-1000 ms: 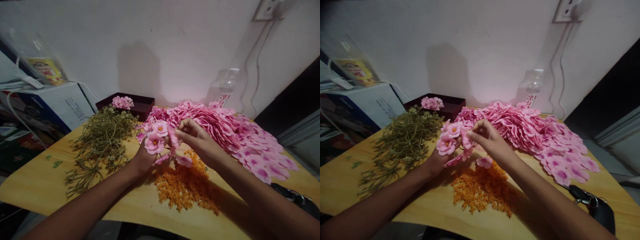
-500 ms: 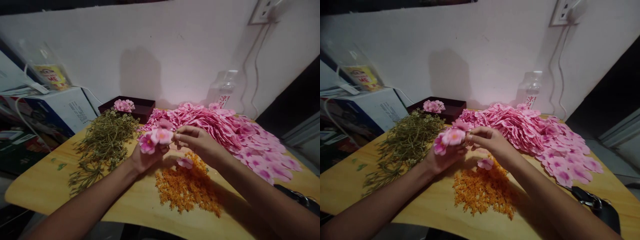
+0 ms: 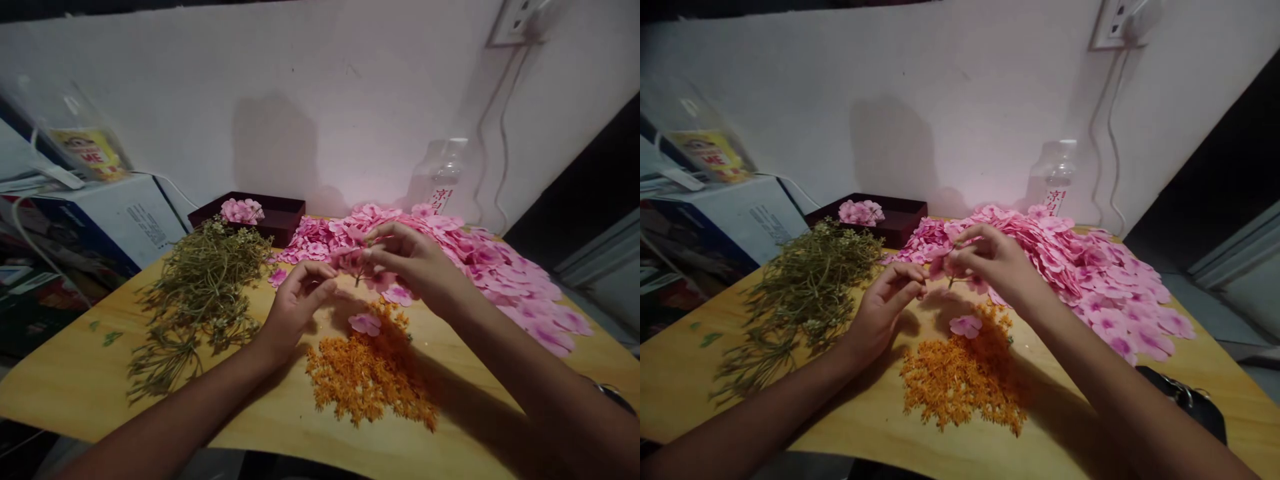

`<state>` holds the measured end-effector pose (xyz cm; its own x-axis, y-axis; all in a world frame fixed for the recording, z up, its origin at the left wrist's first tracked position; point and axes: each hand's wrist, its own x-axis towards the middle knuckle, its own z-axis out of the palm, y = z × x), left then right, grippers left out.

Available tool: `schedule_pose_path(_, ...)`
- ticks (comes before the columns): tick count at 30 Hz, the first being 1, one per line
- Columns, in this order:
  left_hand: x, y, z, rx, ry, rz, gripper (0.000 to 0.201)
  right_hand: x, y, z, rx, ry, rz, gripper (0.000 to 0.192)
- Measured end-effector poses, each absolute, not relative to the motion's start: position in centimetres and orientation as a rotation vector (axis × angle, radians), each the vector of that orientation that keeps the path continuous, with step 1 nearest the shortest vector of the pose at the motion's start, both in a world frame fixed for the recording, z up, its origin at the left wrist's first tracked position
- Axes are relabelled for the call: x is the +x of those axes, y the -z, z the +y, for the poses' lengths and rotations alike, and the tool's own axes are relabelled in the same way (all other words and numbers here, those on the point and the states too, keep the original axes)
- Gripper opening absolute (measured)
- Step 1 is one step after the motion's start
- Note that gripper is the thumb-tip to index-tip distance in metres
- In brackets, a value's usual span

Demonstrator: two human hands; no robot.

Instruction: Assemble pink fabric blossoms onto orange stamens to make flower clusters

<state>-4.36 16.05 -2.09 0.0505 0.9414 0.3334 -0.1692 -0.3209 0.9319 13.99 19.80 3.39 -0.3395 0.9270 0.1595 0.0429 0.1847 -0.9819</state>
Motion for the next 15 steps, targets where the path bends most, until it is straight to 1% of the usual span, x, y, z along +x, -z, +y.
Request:
schedule_pose_path(3, -4.2, 2.1, 15.5, 1.538, -1.514, 0.904, 0.017, 13.0, -3.0, 19.1, -0.837, -1.413, -1.746, 0.022)
schedule_pose_path(5, -4.3, 2.2, 15.4, 1.638, -1.524, 0.961, 0.013, 12.7, -2.9, 19.0, -0.802, -1.448, -1.784, 0.021)
schedule_pose_path(7, -4.5, 2.2, 15.4, 1.74, -1.504, 1.017, 0.007, 13.0, -3.1, 19.4, -0.797, -1.39, -1.838, 0.02)
schedule_pose_path(9, -4.7, 2.2, 15.7, 1.808, -1.489, 1.059, 0.007, 14.0, -3.4, 20.0, -0.87, -1.219, -2.006, 0.015)
schedule_pose_path(10, -4.8, 2.1, 15.8, 1.808, -1.499, 1.076, 0.009, 14.7, -3.5, 20.3, -0.961, -1.085, -2.143, 0.012)
schedule_pose_path(13, -5.1, 2.0, 16.4, 1.653, -1.609, 1.129, 0.013, 17.0, -3.0, 21.3, -1.409, -0.541, -2.578, 0.004)
schedule_pose_path(14, -5.2, 2.1, 16.6, 1.578, -1.643, 1.14, 0.015, 17.6, -2.5, 21.6, -1.542, -0.404, -2.645, 0.002)
schedule_pose_path(15, -5.2, 2.2, 16.9, 1.505, -1.673, 1.149, 0.016, 18.0, -2.0, 21.8, -1.652, -0.309, -2.671, 0.005)
